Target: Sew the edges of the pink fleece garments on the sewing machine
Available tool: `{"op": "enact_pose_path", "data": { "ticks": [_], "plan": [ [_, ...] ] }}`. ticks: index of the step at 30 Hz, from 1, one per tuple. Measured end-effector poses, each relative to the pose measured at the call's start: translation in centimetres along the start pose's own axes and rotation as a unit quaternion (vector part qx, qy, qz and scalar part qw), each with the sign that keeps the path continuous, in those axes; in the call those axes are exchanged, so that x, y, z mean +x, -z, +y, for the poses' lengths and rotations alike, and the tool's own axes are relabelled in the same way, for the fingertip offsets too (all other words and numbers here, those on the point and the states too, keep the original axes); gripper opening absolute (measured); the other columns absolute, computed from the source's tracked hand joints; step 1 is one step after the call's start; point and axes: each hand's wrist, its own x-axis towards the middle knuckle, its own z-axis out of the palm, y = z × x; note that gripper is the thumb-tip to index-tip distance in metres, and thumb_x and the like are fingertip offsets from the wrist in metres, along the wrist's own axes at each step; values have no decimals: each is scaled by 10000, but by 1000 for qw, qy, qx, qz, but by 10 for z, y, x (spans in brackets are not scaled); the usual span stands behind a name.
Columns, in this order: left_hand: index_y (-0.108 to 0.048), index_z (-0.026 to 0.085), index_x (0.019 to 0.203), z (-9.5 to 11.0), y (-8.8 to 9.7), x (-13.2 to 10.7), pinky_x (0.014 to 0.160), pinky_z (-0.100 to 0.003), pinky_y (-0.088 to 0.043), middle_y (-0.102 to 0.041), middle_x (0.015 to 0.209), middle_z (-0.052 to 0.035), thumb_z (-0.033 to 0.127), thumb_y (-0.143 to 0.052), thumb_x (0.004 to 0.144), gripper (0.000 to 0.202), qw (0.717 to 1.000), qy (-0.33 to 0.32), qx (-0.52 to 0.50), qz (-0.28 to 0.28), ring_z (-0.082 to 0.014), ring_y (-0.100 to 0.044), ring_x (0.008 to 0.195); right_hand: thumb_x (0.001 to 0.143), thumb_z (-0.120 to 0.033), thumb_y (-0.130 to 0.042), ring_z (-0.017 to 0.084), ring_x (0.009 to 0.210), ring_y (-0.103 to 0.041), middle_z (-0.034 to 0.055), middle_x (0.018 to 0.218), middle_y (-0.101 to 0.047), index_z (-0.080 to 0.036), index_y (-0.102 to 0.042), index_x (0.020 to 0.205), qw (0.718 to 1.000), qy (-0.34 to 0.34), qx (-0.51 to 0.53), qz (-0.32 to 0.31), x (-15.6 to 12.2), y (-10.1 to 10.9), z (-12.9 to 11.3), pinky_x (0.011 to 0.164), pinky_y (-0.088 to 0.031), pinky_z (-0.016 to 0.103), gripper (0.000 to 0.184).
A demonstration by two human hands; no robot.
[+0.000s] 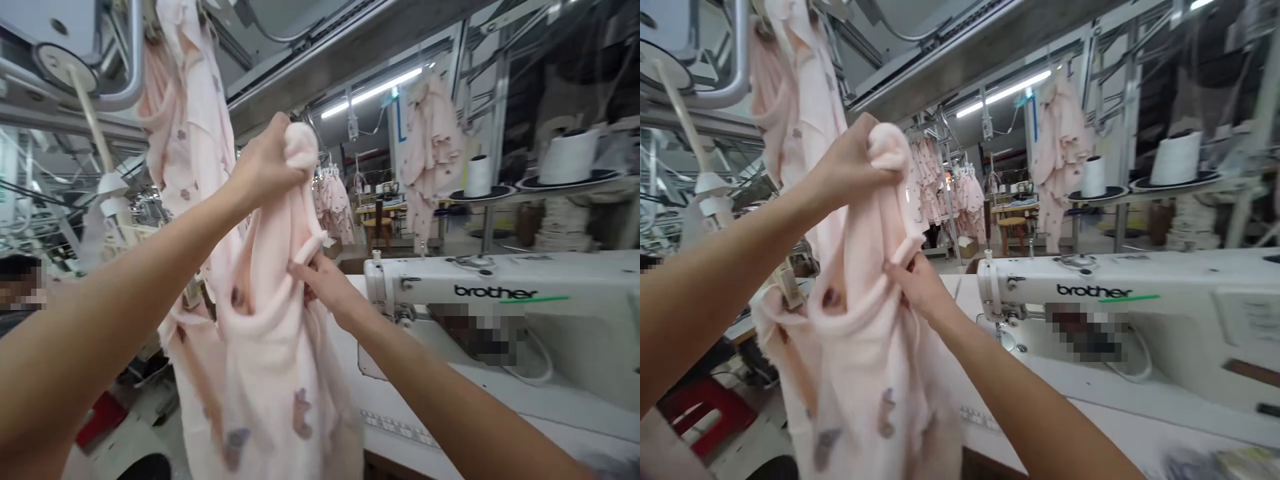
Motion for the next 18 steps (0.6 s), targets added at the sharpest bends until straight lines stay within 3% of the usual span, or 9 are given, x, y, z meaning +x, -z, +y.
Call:
{"op": "enact_pose_path", "data": {
  "ticks": [3, 6, 9, 11, 12, 15, 16, 18],
  "plan": [
    [-440, 164, 1153, 0, 6, -27, 710, -318, -416, -594, 879, -31, 373, -573, 751, 472, 997, 5, 77, -32, -201, -569, 798, 591, -114, -492, 146, 674, -530, -10, 740, -560, -179, -531, 812, 999, -7, 3, 35, -14, 31, 11, 551, -411, 218, 234],
    [-450, 214, 1145, -17, -6, -83, 637, -321, -418, -620, 864, -44, 497, -462, 795, 450, 986, 49, 124, -97, -232, -590, 746, 623, -159, -517, 151, 651, -535, 0, 774, -583, -184, -533, 894, 992, -110, 51, -21, -50, 63, 27, 537, -397, 226, 273],
    [-437, 184, 1176, -43, -52, -160, 623, -359, -444, -656, 777, -68, 465, -370, 837, 446, 939, 135, 107, -297, -276, -624, 734, 746, -360, -594, 130, 640, -487, -8, 745, -532, -172, -512, 818, 981, -161, 13, -103, -87, 84, 62, 553, -368, 218, 217],
    [-492, 169, 1136, -55, -91, -204, 721, -408, -460, -672, 902, -104, 344, -390, 830, 367, 892, 155, 69, -418, -298, -636, 849, 790, -444, -560, 114, 624, -423, -27, 683, -459, -164, -485, 736, 986, -140, -32, -82, -103, 90, 90, 552, -331, 210, 295],
    [-509, 151, 1128, -57, -108, -220, 758, -426, -463, -644, 1035, -140, 317, -444, 799, 374, 877, 163, 55, -448, -310, -622, 917, 806, -463, -538, 114, 624, -405, -31, 668, -435, -163, -476, 717, 989, -128, -51, -58, -108, 90, 103, 555, -322, 213, 319],
    [-396, 180, 1290, -45, -144, -234, 962, -424, -391, -424, 1368, -133, 319, -490, 788, 529, 919, 131, -56, -368, -273, -440, 1221, 835, -483, -496, 132, 653, -424, -25, 685, -453, -170, -487, 747, 991, -108, -81, 14, -110, 87, 126, 585, -341, 231, 325],
    [-370, 202, 1313, -36, -152, -231, 987, -412, -374, -418, 1378, -112, 342, -477, 805, 539, 931, 114, -104, -330, -252, -411, 1246, 840, -488, -490, 137, 656, -435, -22, 692, -466, -175, -492, 762, 990, -107, -83, 32, -109, 87, 128, 586, -348, 235, 322],
    [-466, 226, 1229, -16, -166, -222, 917, -387, -428, -575, 1215, -81, 367, -444, 835, 419, 926, 103, -192, -309, -233, -521, 1121, 845, -506, -476, 140, 640, -444, -22, 692, -483, -185, -498, 786, 989, -108, -81, 59, -109, 87, 127, 571, -356, 237, 328]
  ]
}}
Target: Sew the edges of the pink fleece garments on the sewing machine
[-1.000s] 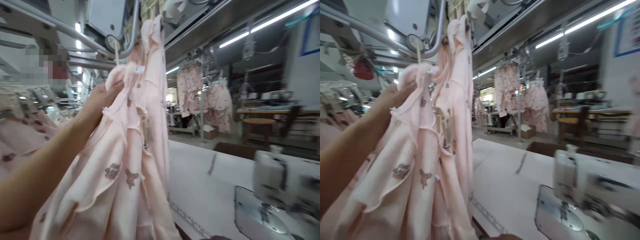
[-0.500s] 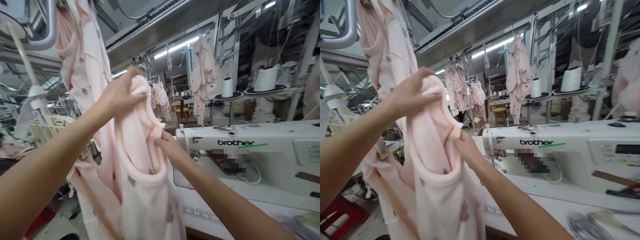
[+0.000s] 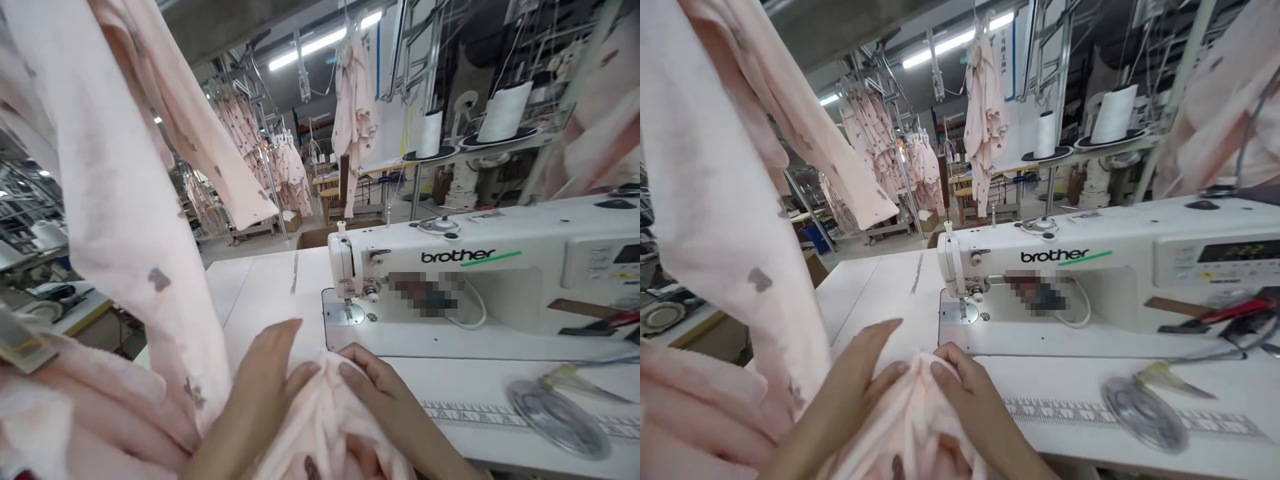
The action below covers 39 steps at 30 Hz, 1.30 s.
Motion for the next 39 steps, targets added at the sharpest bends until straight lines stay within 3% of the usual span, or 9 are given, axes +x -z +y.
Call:
{"op": "enact_pose_path", "data": {
  "ticks": [3, 5, 12, 16, 19, 25, 31, 36, 39],
  "plan": [
    [-603, 235, 933, 20, -22, 12, 691, -287, -469, -680, 853, -2, 313, -440, 850, 199, 992, 3, -107, -64, -171, -618, 765, 852, -520, -452, 142, 621, -443, -24, 666, -491, -189, -490, 778, 998, -18, -6, 52, -4, 4, 0, 560, -362, 242, 341],
    [-591, 253, 937, 24, -35, 13, 619, -241, -445, -668, 845, 34, 292, -463, 845, 162, 983, 6, -166, -78, -128, -595, 668, 858, -516, -444, 148, 631, -447, -21, 662, -499, -190, -478, 767, 996, -29, -18, 78, -8, 7, 3, 573, -371, 250, 340],
    [-617, 226, 906, 16, -39, 16, 684, -236, -427, -616, 866, -12, 234, -392, 881, 227, 981, -64, -185, -4, -133, -583, 785, 911, -462, -374, 174, 768, -491, 12, 775, -514, -194, -516, 716, 987, 37, -140, 66, -9, 18, 1, 688, -391, 284, 361],
    [-608, 226, 846, 17, -32, 20, 628, -231, -415, -619, 805, 8, 268, -450, 856, 163, 982, -31, -187, 0, -132, -571, 731, 891, -354, -451, 202, 1045, -475, 46, 1090, -526, -233, -557, 1047, 992, 55, -106, 35, 5, 23, -9, 904, -360, 327, 224],
    [-592, 222, 806, 21, -31, 21, 570, -226, -396, -627, 763, 20, 298, -467, 841, 150, 982, -5, -187, -3, -129, -557, 680, 853, -295, -502, 186, 934, -528, 31, 987, -575, -219, -524, 1118, 998, 26, -59, 17, 12, 24, -13, 837, -399, 317, 277],
    [-609, 230, 813, 22, -34, 23, 604, -242, -402, -641, 785, 19, 233, -481, 801, 129, 987, -3, -156, -32, -139, -570, 690, 828, -239, -532, 129, 673, -468, -32, 724, -537, -201, -548, 764, 981, 34, -192, -1, 9, 29, -22, 575, -333, 239, 76],
    [-633, 228, 838, 18, -36, 23, 607, -227, -385, -602, 787, 6, 186, -452, 828, 186, 980, -103, -157, -62, -120, -555, 682, 823, -222, -515, 117, 663, -442, -31, 720, -492, -187, -514, 721, 984, 40, -164, -60, 15, 36, -29, 573, -315, 229, 107],
    [-620, 228, 771, 18, -37, 20, 635, -223, -401, -614, 781, 17, 163, -504, 785, 134, 981, -50, -179, -58, -127, -569, 708, 823, -301, -513, 118, 624, -430, -32, 685, -455, -176, -511, 774, 993, -10, -68, -99, 19, 35, -30, 576, -341, 234, 134],
    [-612, 227, 764, 16, -42, 20, 626, -228, -425, -633, 759, 15, 170, -531, 750, 99, 985, -20, -170, -28, -140, -578, 695, 752, -222, -543, 122, 650, -414, -22, 680, -490, -168, -560, 754, 992, -4, -104, -73, 21, 32, -33, 577, -302, 232, 57]
  ]
}}
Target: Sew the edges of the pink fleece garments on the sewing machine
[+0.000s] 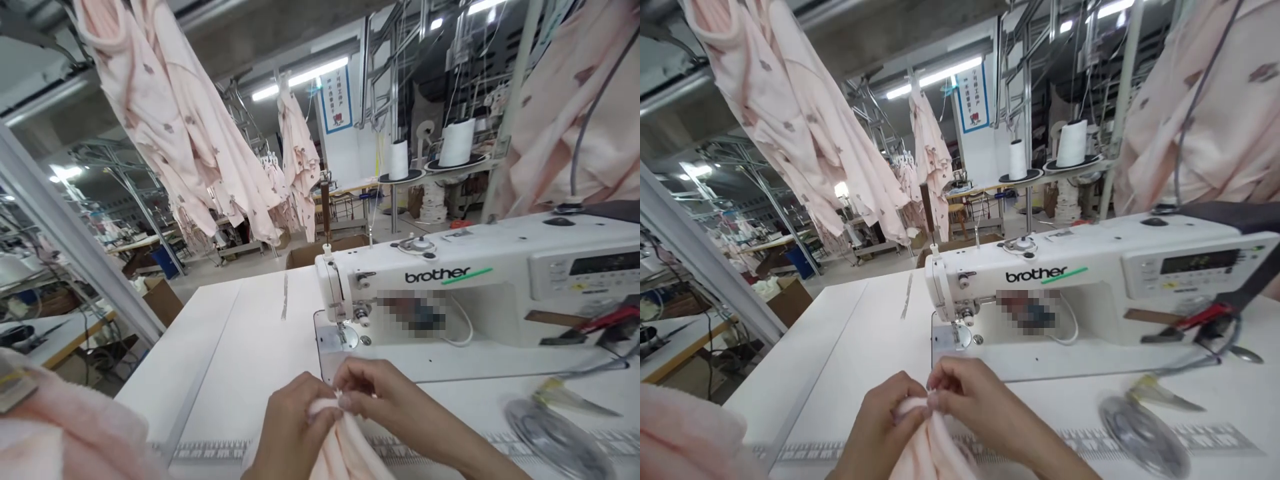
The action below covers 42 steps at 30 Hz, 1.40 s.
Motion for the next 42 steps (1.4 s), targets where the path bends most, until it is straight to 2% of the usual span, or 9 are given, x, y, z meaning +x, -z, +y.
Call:
{"op": "enact_pose_path", "data": {
  "ticks": [3, 7, 11, 15, 20, 25, 29, 32, 42],
  "plan": [
    [-613, 243, 801, -8, -6, 0, 606, -230, -441, -642, 742, 14, 180, -536, 742, 115, 999, -34, 37, 17, -146, -593, 668, 696, -203, -539, 115, 604, -425, -26, 621, -491, -164, -536, 674, 1000, -27, 3, 6, 3, 1, 1, 548, -298, 225, 44],
    [-631, 275, 822, -19, -11, -3, 579, -228, -443, -642, 791, -7, 215, -467, 810, 175, 984, -161, 72, 38, -143, -601, 657, 679, -424, -637, 82, 450, -429, -54, 529, -444, -173, -460, 653, 987, -56, 138, -62, 8, 0, 12, 442, -313, 187, 309],
    [-602, 258, 816, -20, -12, -8, 598, -225, -469, -643, 959, -24, 197, -434, 816, 179, 985, -158, 4, 63, -122, -597, 664, 610, -350, -711, 36, 364, -342, -67, 485, -419, -152, -493, 653, 939, -147, 299, -86, 10, -15, 22, 363, -265, 141, 298],
    [-562, 238, 854, -11, -8, -9, 756, -261, -478, -658, 910, -18, 210, -430, 828, 138, 990, -110, -76, 53, -150, -611, 827, 615, -276, -739, 55, 494, -452, -45, 570, -453, -140, -534, 687, 900, -178, 392, -65, 5, -28, 25, 526, -377, 155, 257],
    [-518, 210, 865, -5, -5, -6, 722, -269, -450, -627, 828, -19, 300, -379, 885, 167, 994, -21, -90, 67, -154, -589, 787, 773, -534, -568, 160, 695, -517, 5, 705, -541, -174, -552, 791, 981, -47, 173, 77, -7, -26, 26, 653, -400, 257, 361],
    [-513, 207, 903, -2, -9, 0, 701, -276, -414, -589, 838, -16, 291, -397, 871, 148, 993, 25, -92, 74, -155, -559, 765, 823, -420, -503, 170, 696, -521, -11, 728, -569, -210, -528, 815, 989, -40, -26, 141, -17, -34, 20, 610, -384, 256, 211],
    [-516, 229, 1115, 3, 1, 10, 692, -251, -418, -531, 895, -16, 343, -492, 833, 305, 971, 81, -224, -22, -147, -541, 791, 877, -366, -399, 178, 713, -543, 4, 747, -597, -196, -563, 807, 991, 12, -43, 124, -14, -25, 17, 644, -408, 265, 246],
    [-610, 235, 1027, 1, 8, 19, 780, -252, -398, -517, 945, -28, 335, -494, 838, 243, 968, 38, -227, -99, -159, -525, 905, 872, -316, -406, 194, 778, -565, 17, 804, -624, -193, -602, 828, 994, 39, -40, 96, -11, -13, 18, 706, -418, 277, 235],
    [-543, 154, 744, -7, -4, 56, 570, -198, -343, -526, 659, 25, 346, -670, 666, 243, 922, 132, -339, -130, -95, -466, 614, 740, -409, -572, 126, 579, -441, -44, 603, -461, -186, -514, 658, 979, -42, 6, 201, 5, 6, 31, 517, -321, 219, 244]
  ]
}}
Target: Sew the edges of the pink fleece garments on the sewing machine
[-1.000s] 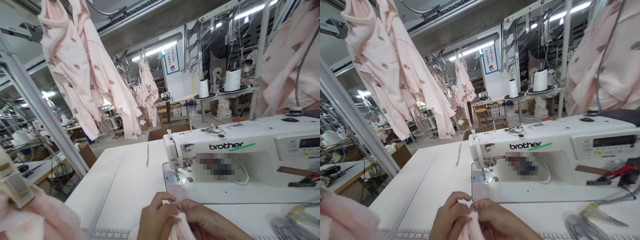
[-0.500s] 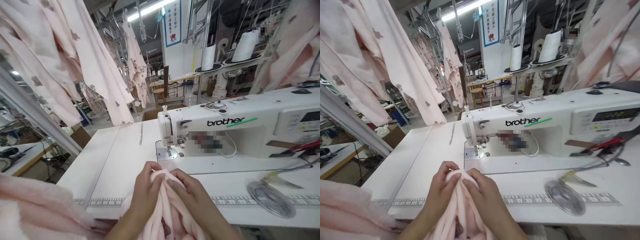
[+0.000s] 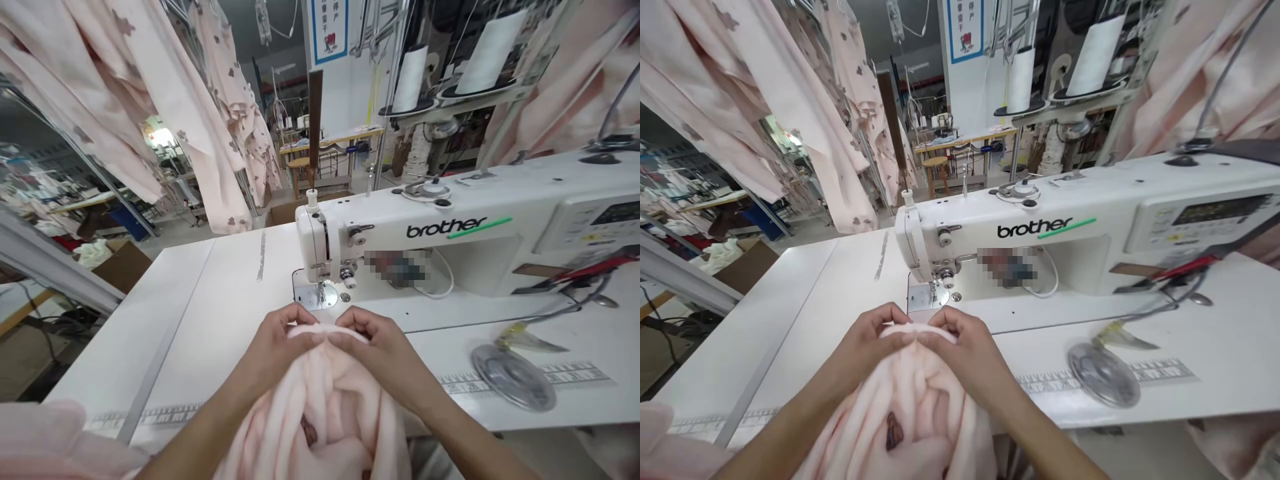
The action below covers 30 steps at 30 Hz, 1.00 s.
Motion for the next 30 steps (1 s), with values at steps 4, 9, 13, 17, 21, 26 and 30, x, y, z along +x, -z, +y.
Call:
{"op": "enact_pose_path", "data": {
  "ticks": [4, 9, 13, 17, 21, 26, 30],
  "plan": [
    [-531, 148, 723, -23, 0, 40, 606, -224, -392, -562, 685, 4, 319, -607, 690, 190, 994, -2, 103, 24, -121, -517, 643, 802, -357, -497, 138, 613, -474, -33, 616, -504, -194, -484, 622, 977, 1, -211, 27, 28, 6, 16, 546, -320, 228, 243],
    [-581, 173, 733, -51, 1, 74, 682, -278, -386, -593, 731, -10, 227, -523, 720, 80, 960, -20, 273, 63, -175, -544, 743, 739, -213, -557, 155, 607, -493, -22, 579, -525, -193, -476, 581, 935, -58, -350, 24, 67, 6, 36, 533, -265, 246, 179],
    [-602, 188, 768, -49, 1, 80, 712, -296, -380, -611, 854, -43, 236, -478, 751, 134, 943, -18, 326, 68, -199, -552, 809, 741, -246, -575, 175, 633, -528, -11, 602, -560, -205, -536, 666, 913, -101, -395, 16, 82, 5, 39, 539, -279, 244, 94],
    [-605, 198, 736, -43, -1, 88, 651, -278, -380, -637, 794, -32, 238, -451, 752, 160, 935, 6, 346, 71, -193, -568, 755, 758, -262, -560, 192, 734, -562, 5, 708, -616, -216, -585, 725, 899, -121, -419, 27, 87, 10, 41, 599, -323, 245, 62],
    [-617, 203, 697, -42, -4, 97, 598, -255, -374, -662, 740, -9, 225, -475, 723, 145, 933, 27, 350, 80, -174, -581, 697, 761, -291, -565, 196, 807, -570, 28, 836, -643, -203, -605, 774, 893, -120, -430, 50, 91, 14, 49, 622, -353, 239, 97],
    [-625, 192, 743, -42, -8, 98, 596, -251, -379, -675, 771, -28, 221, -487, 731, 142, 927, 31, 358, 107, -178, -589, 712, 766, -303, -555, 193, 770, -578, 37, 839, -649, -192, -611, 790, 890, -114, -437, 66, 91, 14, 55, 591, -360, 240, 127],
    [-610, 183, 733, -41, -11, 98, 606, -252, -386, -679, 845, -46, 196, -475, 742, 137, 926, 28, 360, 112, -182, -594, 740, 769, -282, -542, 198, 767, -584, 43, 848, -654, -187, -615, 809, 889, -107, -440, 70, 90, 14, 54, 595, -365, 246, 126]
  ]
}}
